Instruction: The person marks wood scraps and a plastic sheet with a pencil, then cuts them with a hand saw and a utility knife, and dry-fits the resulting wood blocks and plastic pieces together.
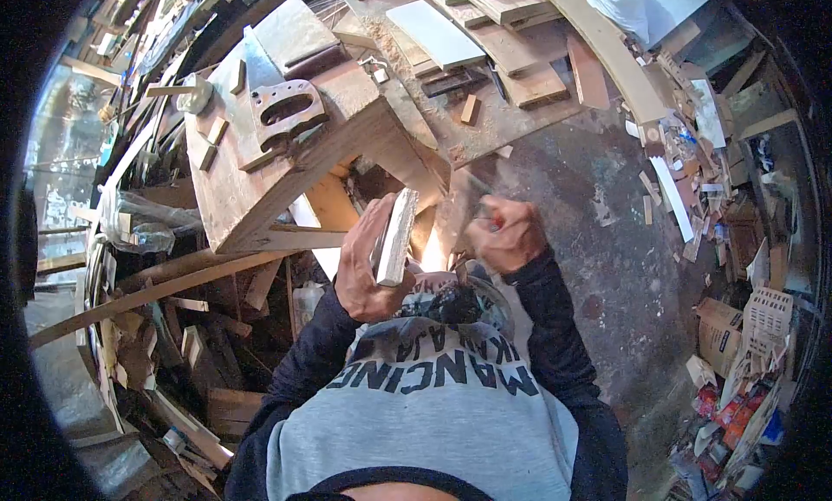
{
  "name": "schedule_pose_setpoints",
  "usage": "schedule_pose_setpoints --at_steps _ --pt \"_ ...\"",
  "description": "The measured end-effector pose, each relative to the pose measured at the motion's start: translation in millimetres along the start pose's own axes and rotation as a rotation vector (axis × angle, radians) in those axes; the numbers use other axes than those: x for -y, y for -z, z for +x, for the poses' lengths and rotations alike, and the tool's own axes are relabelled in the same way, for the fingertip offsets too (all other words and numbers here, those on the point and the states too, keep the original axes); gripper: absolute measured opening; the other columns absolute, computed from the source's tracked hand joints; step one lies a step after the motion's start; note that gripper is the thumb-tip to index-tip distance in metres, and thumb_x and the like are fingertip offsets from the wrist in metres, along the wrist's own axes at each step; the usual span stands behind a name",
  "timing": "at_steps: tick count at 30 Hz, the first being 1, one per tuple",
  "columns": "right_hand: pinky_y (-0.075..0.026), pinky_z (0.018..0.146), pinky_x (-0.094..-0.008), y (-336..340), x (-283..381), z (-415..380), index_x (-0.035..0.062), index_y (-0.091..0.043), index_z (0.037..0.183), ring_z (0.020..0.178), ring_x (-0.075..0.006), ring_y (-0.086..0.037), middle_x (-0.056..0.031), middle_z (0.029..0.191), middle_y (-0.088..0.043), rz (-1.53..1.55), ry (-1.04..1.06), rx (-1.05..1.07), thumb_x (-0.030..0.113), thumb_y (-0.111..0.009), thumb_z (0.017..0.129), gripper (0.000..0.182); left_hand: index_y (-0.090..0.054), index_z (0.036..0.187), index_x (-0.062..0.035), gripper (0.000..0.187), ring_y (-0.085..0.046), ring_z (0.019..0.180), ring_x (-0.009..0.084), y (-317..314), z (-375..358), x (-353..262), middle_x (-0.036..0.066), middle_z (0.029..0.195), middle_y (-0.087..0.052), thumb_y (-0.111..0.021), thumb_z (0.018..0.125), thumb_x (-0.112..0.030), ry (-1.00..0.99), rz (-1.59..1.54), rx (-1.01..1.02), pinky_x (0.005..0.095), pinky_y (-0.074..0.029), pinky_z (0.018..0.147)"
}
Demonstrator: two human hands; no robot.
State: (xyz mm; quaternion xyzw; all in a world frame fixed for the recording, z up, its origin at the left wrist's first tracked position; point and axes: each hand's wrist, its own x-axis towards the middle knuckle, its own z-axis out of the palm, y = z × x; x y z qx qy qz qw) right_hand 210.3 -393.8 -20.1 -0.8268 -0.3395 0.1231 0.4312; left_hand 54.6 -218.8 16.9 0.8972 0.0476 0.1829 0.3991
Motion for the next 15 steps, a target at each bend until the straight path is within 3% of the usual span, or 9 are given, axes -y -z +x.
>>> schedule_pose_setpoints --at_steps 5,8,14,15 --pt "-0.041 0.05 -0.0424 -6 37 6 0.0072 -0.051 0.071 0.052 -0.0361 -0.055 -0.0148 0.058 -0.049 -0.041 0.239 0.036 0.032 -0.072 0.076 0.033 -0.045 0.131 0.0104 0.073 -0.055 0.113 0.0469 3 10 -5 0.031 0.119 -0.056 -0.071 0.068 -0.015 0.079 -0.174 0.089 0.0468 -0.043 0.1" --pt "-0.043 0.052 -0.0445 -10 40 9 0.0072 -0.05 0.07 0.061 -0.0401 -0.059 -0.0167 0.06 -0.051 -0.091 0.212 0.052 0.039 -0.075 0.075 0.04 -0.047 0.13 0.0078 0.072 -0.056 0.113 0.0455 1 7 -1 0.029 0.12 -0.057 -0.074 0.066 -0.013 0.052 -0.156 0.084 0.0462 -0.044 0.099" --pt "-0.044 0.053 -0.0451 -7 29 18 0.0073 -0.05 0.071 0.06 -0.0393 -0.06 -0.0165 0.062 -0.055 -0.21 0.25 0.064 0.042 -0.074 0.071 0.042 -0.046 0.133 0.0063 0.077 -0.055 0.117 0.0435 3 0 -4 0.028 0.126 -0.056 -0.072 0.064 -0.012 0.077 -0.136 0.105 0.0465 -0.041 0.103" --pt "-0.044 0.054 -0.0462 -14 24 18 0.0059 -0.049 0.068 0.06 -0.0397 -0.059 -0.0174 0.064 -0.056 -0.211 0.184 0.051 0.034 -0.071 0.07 0.036 -0.046 0.134 0.0064 0.078 -0.054 0.119 0.0432 0 -6 -2 0.028 0.127 -0.055 -0.071 0.063 -0.013 0.105 -0.129 0.096 0.0466 -0.04 0.105"
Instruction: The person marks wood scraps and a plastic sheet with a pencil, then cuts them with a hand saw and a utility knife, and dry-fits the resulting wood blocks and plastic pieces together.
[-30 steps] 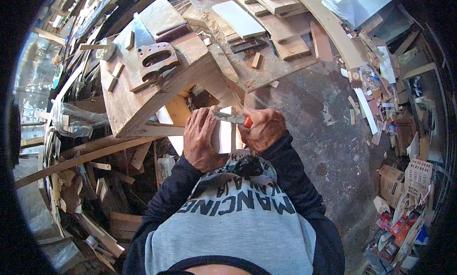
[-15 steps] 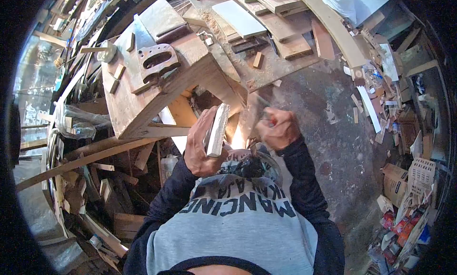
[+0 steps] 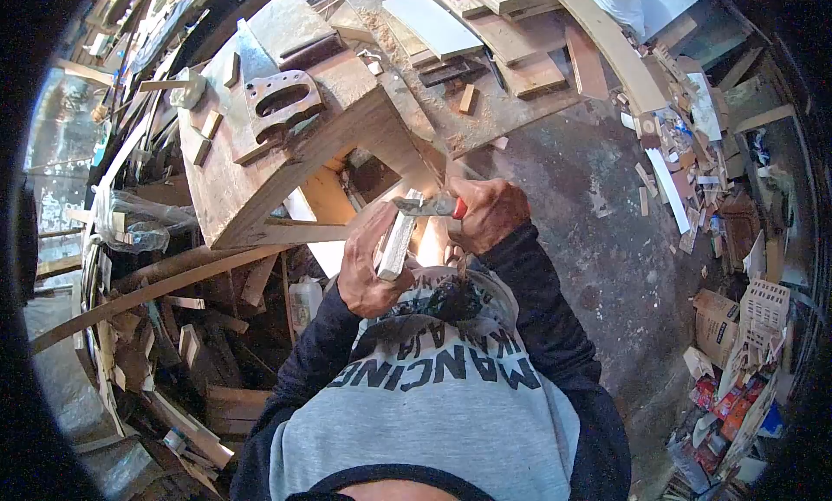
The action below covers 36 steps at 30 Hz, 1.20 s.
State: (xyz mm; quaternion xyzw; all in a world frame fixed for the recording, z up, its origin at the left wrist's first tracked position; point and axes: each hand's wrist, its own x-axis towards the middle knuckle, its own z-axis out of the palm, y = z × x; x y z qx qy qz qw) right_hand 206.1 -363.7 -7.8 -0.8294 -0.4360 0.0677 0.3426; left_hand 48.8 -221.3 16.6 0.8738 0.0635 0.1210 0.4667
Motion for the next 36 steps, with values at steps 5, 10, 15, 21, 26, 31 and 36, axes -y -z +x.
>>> schedule_pose_setpoints --at_steps 5,10,15,21,26,31,36 --pt "-0.043 0.053 -0.0474 -17 -97 -28 0.0021 -0.046 0.063 0.056 -0.0415 -0.055 -0.0185 0.057 -0.051 -0.261 -0.377 -0.088 0.019 -0.064 0.069 0.025 -0.043 0.137 0.0095 0.088 -0.046 0.13 0.0443 17 -21 -3 0.029 0.135 -0.051 -0.066 0.059 -0.024 -0.112 -0.033 -0.009 0.048 -0.031 0.113" --pt "-0.044 0.051 -0.0441 13 -3 -17 0.0042 -0.052 0.066 0.054 -0.0396 -0.054 -0.017 0.056 -0.049 0.045 -0.171 0.074 0.018 -0.067 0.072 0.021 -0.043 0.136 0.0076 0.085 -0.047 0.126 0.0461 9 -8 1 0.03 0.131 -0.05 -0.069 0.059 -0.017 -0.034 0.091 -0.01 0.0482 -0.036 0.109" --pt "-0.051 0.058 -0.0444 3 22 -10 0.0113 -0.067 0.082 0.06 -0.0369 -0.063 -0.0144 0.061 -0.06 0.085 -0.035 0.07 0.031 -0.069 0.072 0.022 -0.046 0.132 0.0063 0.082 -0.049 0.12 0.0456 0 -6 10 0.03 0.126 -0.051 -0.073 0.059 -0.019 -0.046 0.149 -0.029 0.0484 -0.04 0.103" --pt "-0.048 0.056 -0.044 -5 15 -8 0.0098 -0.062 0.077 0.062 -0.0377 -0.062 -0.0163 0.063 -0.059 0.039 -0.07 0.063 0.037 -0.069 0.074 0.029 -0.046 0.132 0.0082 0.083 -0.049 0.118 0.0456 -1 -8 7 0.03 0.124 -0.052 -0.073 0.059 -0.02 -0.048 0.202 -0.079 0.0492 -0.04 0.103" --pt "-0.045 0.055 -0.0459 -66 -110 -63 0.0036 -0.052 0.062 0.061 -0.0375 -0.061 -0.0207 0.059 -0.052 -0.239 -0.557 -0.029 0.027 -0.067 0.07 0.029 -0.044 0.135 0.0099 0.092 -0.049 0.125 0.046 30 -27 -21 0.029 0.132 -0.052 -0.077 0.062 -0.034 -0.081 0.134 -0.01 0.0492 -0.038 0.106" --pt "-0.044 0.055 -0.0456 -3 -52 -32 0.0031 -0.05 0.063 0.06 -0.0353 -0.06 -0.0212 0.061 -0.051 -0.024 -0.449 -0.005 0.02 -0.066 0.069 0.024 -0.044 0.135 0.0082 0.087 -0.05 0.121 0.0463 13 -9 16 0.031 0.129 -0.051 -0.074 0.06 -0.025 -0.098 0.254 -0.056 0.0506 -0.038 0.106" --pt "-0.042 0.052 -0.0429 5 19 -19 0.0056 -0.051 0.068 0.057 -0.0375 -0.057 -0.0179 0.059 -0.05 0.092 -0.114 0.022 0.02 -0.072 0.07 0.026 -0.042 0.134 0.0082 0.085 -0.047 0.123 0.0479 6 4 4 0.031 0.129 -0.05 -0.071 0.06 -0.021 -0.003 0.2 0.001 0.0505 -0.035 0.108"
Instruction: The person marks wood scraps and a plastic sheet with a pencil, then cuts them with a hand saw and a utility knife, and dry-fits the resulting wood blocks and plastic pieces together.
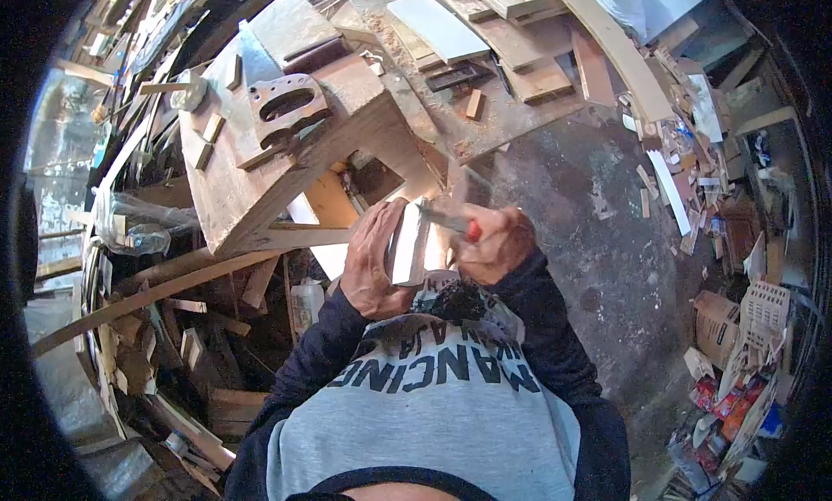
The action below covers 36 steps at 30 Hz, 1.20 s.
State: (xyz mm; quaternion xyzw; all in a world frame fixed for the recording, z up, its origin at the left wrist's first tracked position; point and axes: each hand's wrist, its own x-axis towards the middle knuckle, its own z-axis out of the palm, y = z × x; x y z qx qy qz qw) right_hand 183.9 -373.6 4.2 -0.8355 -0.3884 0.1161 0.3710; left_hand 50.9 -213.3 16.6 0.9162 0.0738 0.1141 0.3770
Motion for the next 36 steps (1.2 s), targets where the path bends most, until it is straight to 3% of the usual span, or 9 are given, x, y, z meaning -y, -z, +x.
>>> schedule_pose_setpoints --at_steps 7,10,13,18,19,22,30,35,36 --pt "-0.041 0.048 -0.0433 -13 -7 12 0.0074 -0.051 0.069 0.052 -0.0388 -0.055 -0.0166 0.056 -0.049 -0.031 0.026 0.06 0.035 -0.074 0.076 0.036 -0.044 0.13 0.0089 0.083 -0.047 0.124 0.0475 -8 -5 7 0.031 0.13 -0.049 -0.073 0.059 -0.021 0.015 0.008 0.011 0.0502 -0.035 0.108" --pt "-0.049 0.053 -0.044 -22 -19 12 0.0083 -0.065 0.08 0.058 -0.0355 -0.064 -0.0122 0.057 -0.058 -0.04 -0.05 0.044 0.077 -0.065 0.069 0.069 -0.043 0.134 0.0055 0.088 -0.048 0.121 0.0447 -12 -8 11 0.028 0.128 -0.049 -0.076 0.057 -0.023 -0.025 0.016 -0.001 0.0491 -0.037 0.105" --pt "-0.047 0.05 -0.0448 -42 -39 2 0.0064 -0.06 0.074 0.055 -0.0373 -0.062 -0.0118 0.057 -0.058 -0.093 -0.06 -0.049 0.084 -0.063 0.063 0.078 -0.043 0.136 0.0036 0.091 -0.049 0.119 0.0434 -26 -14 17 0.027 0.126 -0.05 -0.078 0.057 -0.025 0.047 -0.066 0.039 0.0486 -0.038 0.103" --pt "-0.047 0.055 -0.0478 -64 -77 -23 0.0066 -0.058 0.068 0.06 -0.0402 -0.062 -0.0164 0.057 -0.057 -0.159 -0.366 -0.055 0.056 -0.067 0.075 0.051 -0.046 0.132 0.0053 0.086 -0.051 0.115 0.0436 -36 -21 5 0.027 0.123 -0.052 -0.077 0.06 -0.028 0.156 -0.156 0.098 0.0494 -0.04 0.101" --pt "-0.047 0.057 -0.0481 -73 -94 -27 0.0065 -0.057 0.067 0.061 -0.0408 -0.062 -0.0176 0.057 -0.057 -0.218 -0.479 -0.08 0.048 -0.067 0.078 0.044 -0.046 0.133 0.0074 0.087 -0.052 0.114 0.0444 -39 -37 19 0.028 0.125 -0.052 -0.074 0.06 -0.03 -0.073 -0.041 -0.048 0.0506 -0.04 0.1" --pt "-0.043 0.054 -0.044 -38 -230 -76 0.0027 -0.05 0.06 0.052 -0.0292 -0.055 -0.0172 0.057 -0.053 -0.386 -0.565 -0.083 0.017 -0.062 0.074 0.024 -0.041 0.136 0.0094 0.093 -0.048 0.12 0.0464 12 -17 3 0.03 0.127 -0.051 -0.075 0.058 -0.03 -0.071 -0.043 -0.086 0.0523 -0.036 0.106" --pt "-0.045 0.06 -0.0302 -19 -42 -27 0.0036 -0.061 0.079 0.063 -0.0115 -0.053 -0.0023 0.07 -0.059 0.747 -0.218 -0.038 0.023 -0.07 0.083 0.022 -0.022 0.145 0.0061 0.105 -0.043 0.121 0.0461 -20 16 5 0.03 0.129 -0.044 -0.08 0.069 -0.039 0.205 0.038 0.031 0.0541 -0.027 0.109" --pt "-0.047 0.065 -0.0294 -27 -3 -1 -0.0009 -0.067 0.094 0.067 -0.0166 -0.06 -0.0066 0.074 -0.064 0.476 -0.062 -0.106 0.024 -0.068 0.088 0.025 -0.022 0.147 0.0033 0.108 -0.043 0.125 0.0415 -38 11 15 0.028 0.131 -0.043 -0.084 0.068 -0.038 0.195 0.021 -0.154 0.049 -0.03 0.109" --pt "-0.048 0.065 -0.0292 -26 -4 5 -0.0011 -0.067 0.094 0.068 -0.0163 -0.06 -0.0069 0.075 -0.065 0.522 -0.083 -0.074 0.024 -0.067 0.089 0.025 -0.03 0.143 0.0038 0.084 -0.045 0.127 0.0399 -25 12 14 0.03 0.131 -0.046 -0.074 0.082 -0.032 0.145 -0.18 -0.17 0.0478 -0.036 0.107"
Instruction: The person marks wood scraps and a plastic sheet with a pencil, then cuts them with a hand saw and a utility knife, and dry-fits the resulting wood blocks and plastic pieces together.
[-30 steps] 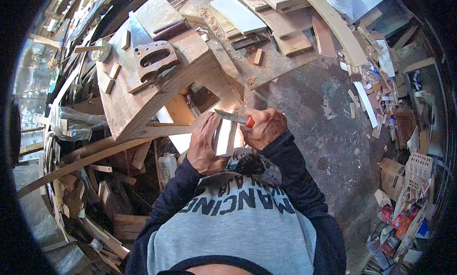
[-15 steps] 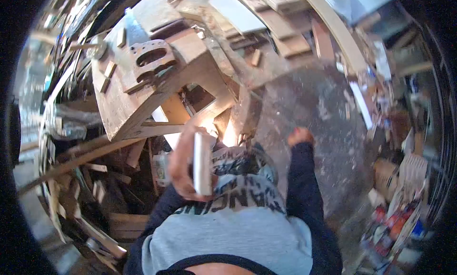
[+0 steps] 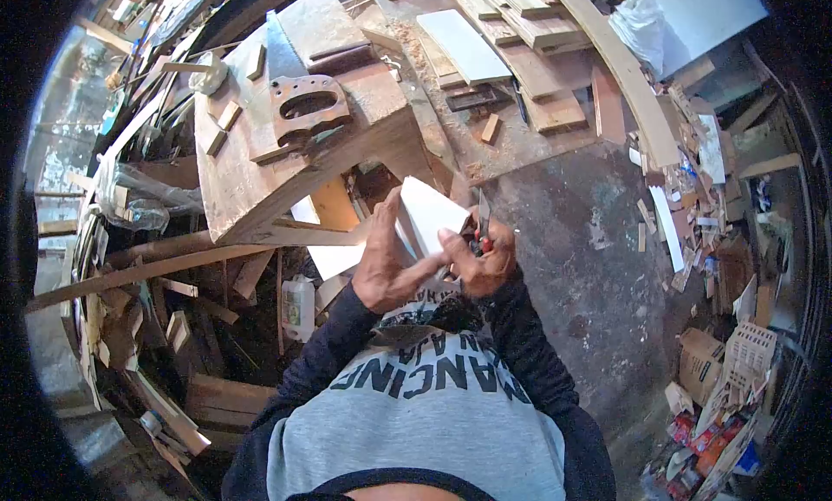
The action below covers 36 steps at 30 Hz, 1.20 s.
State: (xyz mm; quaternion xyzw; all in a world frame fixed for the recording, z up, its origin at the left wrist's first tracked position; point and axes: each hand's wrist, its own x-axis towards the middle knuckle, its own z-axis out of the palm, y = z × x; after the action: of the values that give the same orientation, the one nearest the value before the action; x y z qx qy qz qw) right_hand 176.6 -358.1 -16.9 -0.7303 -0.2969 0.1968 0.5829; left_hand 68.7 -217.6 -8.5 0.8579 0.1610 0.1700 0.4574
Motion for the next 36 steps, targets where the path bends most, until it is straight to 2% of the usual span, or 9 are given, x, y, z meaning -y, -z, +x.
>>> schedule_pose_setpoints --at_steps 4,8,14,20,23,28,31,32,36 --pt "-0.048 0.063 -0.0284 13 -7 40 -0.0018 -0.066 0.095 0.067 -0.0129 -0.059 -0.0062 0.074 -0.065 0.039 -0.012 0.179 0.023 -0.068 0.089 0.026 -0.045 0.131 0.002 0.04 -0.059 0.112 0.0188 15 -3 -3 0.011 0.12 -0.06 -0.059 0.095 -0.008 0.3 -0.821 -0.001 0.0343 -0.047 0.098" --pt "-0.047 0.061 -0.0285 5 0 59 -0.0002 -0.068 0.099 0.065 -0.0173 -0.06 -0.0088 0.078 -0.066 0.133 0.044 0.2 0.02 -0.064 0.093 0.021 -0.048 0.127 0.0 0.041 -0.058 0.114 0.0201 21 -9 0 0.011 0.12 -0.06 -0.066 0.091 -0.008 0.292 -0.816 -0.111 0.0347 -0.049 0.097" --pt "-0.051 0.068 -0.0331 3 -103 46 0.002 -0.07 0.111 0.089 -0.0247 -0.064 -0.011 0.101 -0.067 -0.249 0.138 0.111 0.007 -0.06 0.094 0.02 -0.048 0.124 0.0003 0.04 -0.063 0.103 0.0202 29 -13 0 0.012 0.118 -0.06 -0.067 0.091 -0.009 0.323 -0.887 -0.343 0.0326 -0.059 0.081" --pt "-0.034 0.045 -0.0194 -15 -20 31 0.0021 -0.065 0.093 0.055 -0.004 -0.05 0.0017 0.075 -0.059 0.354 -0.171 0.059 0.013 -0.067 0.089 0.012 -0.048 0.125 0.0001 0.041 -0.065 0.099 0.0197 31 -9 5 0.012 0.115 -0.062 -0.068 0.09 -0.008 0.335 -0.895 -0.458 0.031 -0.061 0.074" --pt "-0.035 0.047 -0.0197 -18 -28 35 0.0025 -0.066 0.093 0.055 -0.0044 -0.05 0.0011 0.074 -0.059 0.431 -0.096 0.175 0.013 -0.068 0.087 0.012 -0.05 0.126 0.0003 0.04 -0.065 0.1 0.0194 32 -9 5 0.012 0.114 -0.063 -0.067 0.091 -0.009 0.362 -0.867 -0.47 0.0308 -0.06 0.078" --pt "-0.047 0.063 -0.0292 -8 -17 24 -0.0013 -0.068 0.092 0.065 -0.0152 -0.059 -0.0069 0.075 -0.065 -0.098 0.01 0.404 0.025 -0.072 0.079 0.03 -0.055 0.126 0.002 0.036 -0.063 0.101 0.018 35 -12 19 0.012 0.112 -0.066 -0.063 0.094 -0.013 0.3 -0.805 -0.457 0.031 -0.053 0.087" --pt "-0.05 0.066 -0.0287 -14 -5 21 -0.0004 -0.069 0.098 0.069 -0.0149 -0.062 -0.0087 0.078 -0.068 0.167 -0.119 0.398 0.024 -0.073 0.079 0.031 -0.058 0.126 0.0036 0.035 -0.062 0.1 0.0171 38 -13 17 0.012 0.111 -0.067 -0.059 0.096 -0.014 0.267 -0.767 -0.394 0.0307 -0.05 0.088" --pt "-0.052 0.07 -0.0296 -18 -9 22 -0.0001 -0.07 0.1 0.074 -0.0142 -0.065 -0.0095 0.084 -0.071 0.1 0.114 0.34 0.022 -0.074 0.081 0.029 -0.058 0.126 0.0043 0.034 -0.062 0.1 0.0171 40 -14 14 0.011 0.111 -0.067 -0.058 0.096 -0.013 0.263 -0.734 -0.367 0.0305 -0.051 0.088" --pt "-0.053 0.072 -0.0313 -33 19 18 -0.0012 -0.069 0.096 0.076 -0.0143 -0.067 -0.0073 0.083 -0.071 0.219 -0.089 0.337 0.019 -0.075 0.085 0.024 -0.053 0.129 0.0041 0.041 -0.062 0.104 0.024 36 -11 17 0.017 0.113 -0.065 -0.059 0.094 -0.017 0.271 -0.546 -0.322 0.0338 -0.05 0.09"
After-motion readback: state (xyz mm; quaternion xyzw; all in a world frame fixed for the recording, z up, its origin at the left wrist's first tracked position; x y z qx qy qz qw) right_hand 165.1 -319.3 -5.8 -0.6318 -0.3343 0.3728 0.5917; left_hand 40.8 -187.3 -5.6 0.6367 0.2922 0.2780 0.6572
